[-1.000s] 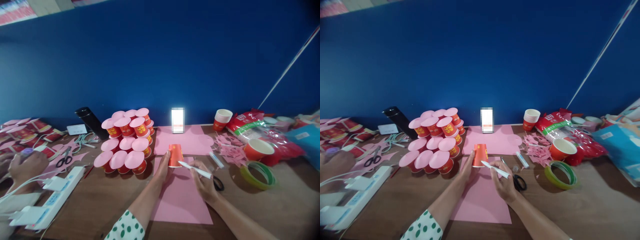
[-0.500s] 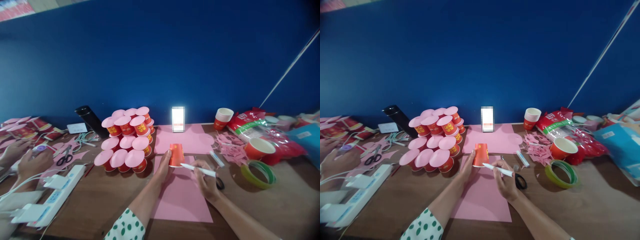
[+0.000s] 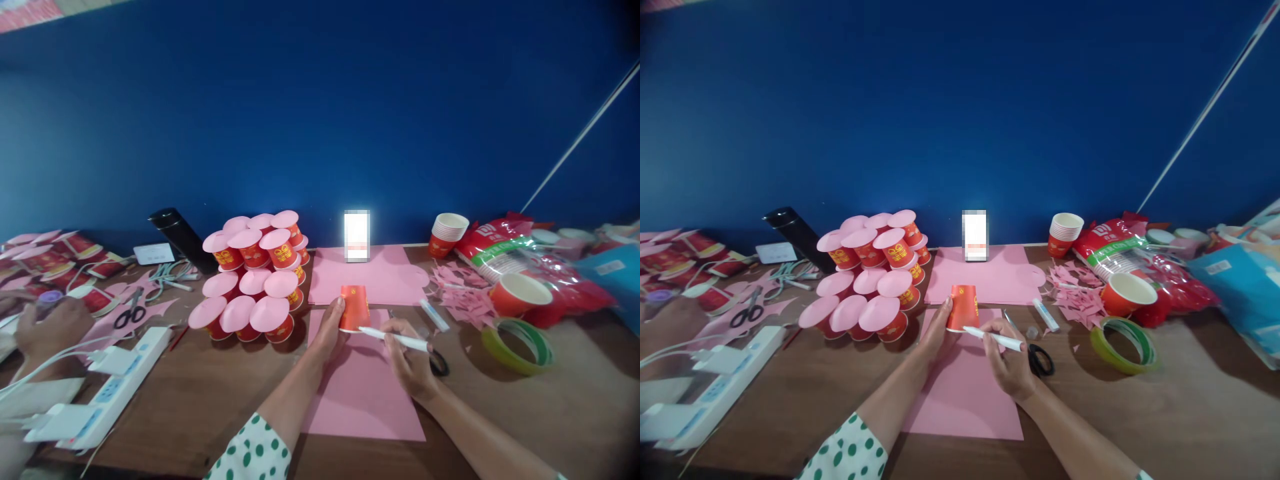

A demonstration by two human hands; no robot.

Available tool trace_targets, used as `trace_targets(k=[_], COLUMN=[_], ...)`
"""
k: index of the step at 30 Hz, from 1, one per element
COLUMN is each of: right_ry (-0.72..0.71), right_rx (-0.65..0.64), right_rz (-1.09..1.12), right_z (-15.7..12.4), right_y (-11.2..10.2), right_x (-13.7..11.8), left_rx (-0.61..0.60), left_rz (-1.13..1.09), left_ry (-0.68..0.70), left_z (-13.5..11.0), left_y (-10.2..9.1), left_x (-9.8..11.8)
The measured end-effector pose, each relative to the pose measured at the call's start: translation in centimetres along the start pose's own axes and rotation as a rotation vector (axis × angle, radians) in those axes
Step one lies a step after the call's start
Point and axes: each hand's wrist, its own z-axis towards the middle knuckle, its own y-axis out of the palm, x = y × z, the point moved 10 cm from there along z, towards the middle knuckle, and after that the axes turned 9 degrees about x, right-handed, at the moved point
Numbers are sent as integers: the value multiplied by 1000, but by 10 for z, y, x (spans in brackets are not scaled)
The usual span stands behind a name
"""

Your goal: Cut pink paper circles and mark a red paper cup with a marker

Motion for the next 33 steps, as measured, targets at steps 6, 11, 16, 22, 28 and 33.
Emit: trace_targets(k=[6, 11, 16, 22, 28, 33], right_ry=[-88, -69, 33, 99, 79, 47], right_rx=[30, -12, 13, -14, 10, 19], right_rz=[-17, -44, 23, 41, 52, 25], right_z=[2, 1, 0, -2, 0, 2], right_y=[-3, 1, -1, 2, -1, -3], right_x=[-9, -8, 3, 16, 10, 3], left_rx=[18, -8, 14, 24, 15, 13], left_rz=[12, 10, -6, -34, -22, -18], left_ry=[0, 17, 4, 2, 5, 2], left_z=[0, 0, 2, 2, 0, -1], left_y=[-2, 0, -2, -2, -2, -1], left_x=[0, 1, -1, -1, 1, 1])
